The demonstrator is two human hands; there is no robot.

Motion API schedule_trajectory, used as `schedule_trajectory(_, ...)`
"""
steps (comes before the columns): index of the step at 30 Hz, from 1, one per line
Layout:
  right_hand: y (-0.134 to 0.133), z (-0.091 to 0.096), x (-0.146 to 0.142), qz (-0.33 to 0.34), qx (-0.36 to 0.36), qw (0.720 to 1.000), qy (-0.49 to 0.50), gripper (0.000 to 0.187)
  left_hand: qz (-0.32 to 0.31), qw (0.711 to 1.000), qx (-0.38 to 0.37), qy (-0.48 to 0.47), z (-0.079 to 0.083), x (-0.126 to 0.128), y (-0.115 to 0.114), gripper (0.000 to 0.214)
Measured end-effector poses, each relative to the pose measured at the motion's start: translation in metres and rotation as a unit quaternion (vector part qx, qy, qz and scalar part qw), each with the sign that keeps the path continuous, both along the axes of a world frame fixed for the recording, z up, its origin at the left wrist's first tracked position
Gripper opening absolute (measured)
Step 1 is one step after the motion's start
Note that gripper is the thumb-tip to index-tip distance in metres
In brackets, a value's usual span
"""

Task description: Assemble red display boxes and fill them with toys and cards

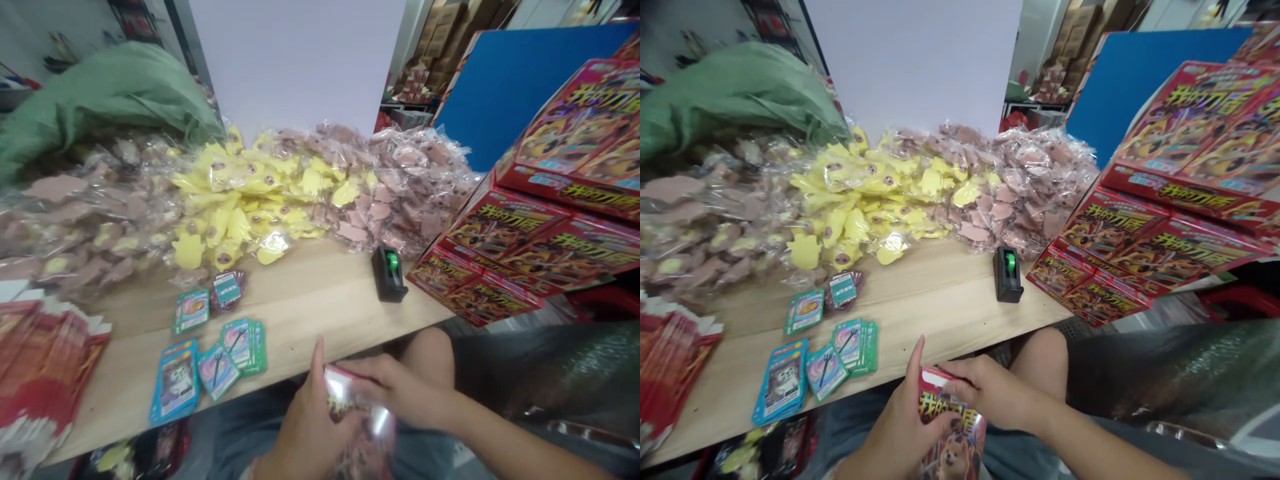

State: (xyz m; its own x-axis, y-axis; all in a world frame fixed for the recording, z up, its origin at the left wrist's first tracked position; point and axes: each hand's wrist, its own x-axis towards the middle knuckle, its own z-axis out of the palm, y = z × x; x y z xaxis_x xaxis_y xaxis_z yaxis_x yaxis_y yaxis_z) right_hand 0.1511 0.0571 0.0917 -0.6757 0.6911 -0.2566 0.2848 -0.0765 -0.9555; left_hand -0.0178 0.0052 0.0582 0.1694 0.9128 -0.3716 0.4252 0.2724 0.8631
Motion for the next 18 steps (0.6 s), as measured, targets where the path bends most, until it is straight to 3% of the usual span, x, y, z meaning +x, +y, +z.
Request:
schedule_trajectory(5,-0.004,0.011,-0.003,-0.044,-0.074,0.996,-0.003,0.039,-0.035,0.999,0.012,-0.017,0.003,-0.007,-0.007,0.110)
schedule_trajectory(11,-0.009,0.030,-0.005,0.061,0.009,0.998,-0.034,0.036,-0.005,0.998,0.026,-0.061,-0.004,-0.004,-0.015,0.112)
schedule_trajectory(14,-0.028,0.033,-0.011,0.061,0.096,0.992,-0.059,0.040,0.036,0.988,0.043,-0.146,-0.004,-0.008,-0.012,0.106)
schedule_trajectory(16,-0.036,0.027,-0.006,0.008,0.143,0.988,-0.063,0.040,-0.021,0.977,0.037,-0.208,0.007,-0.020,-0.002,0.081)
schedule_trajectory(18,-0.027,0.016,0.013,-0.176,0.170,0.967,-0.070,0.033,-0.118,0.969,0.068,-0.206,0.026,-0.036,0.018,0.044)
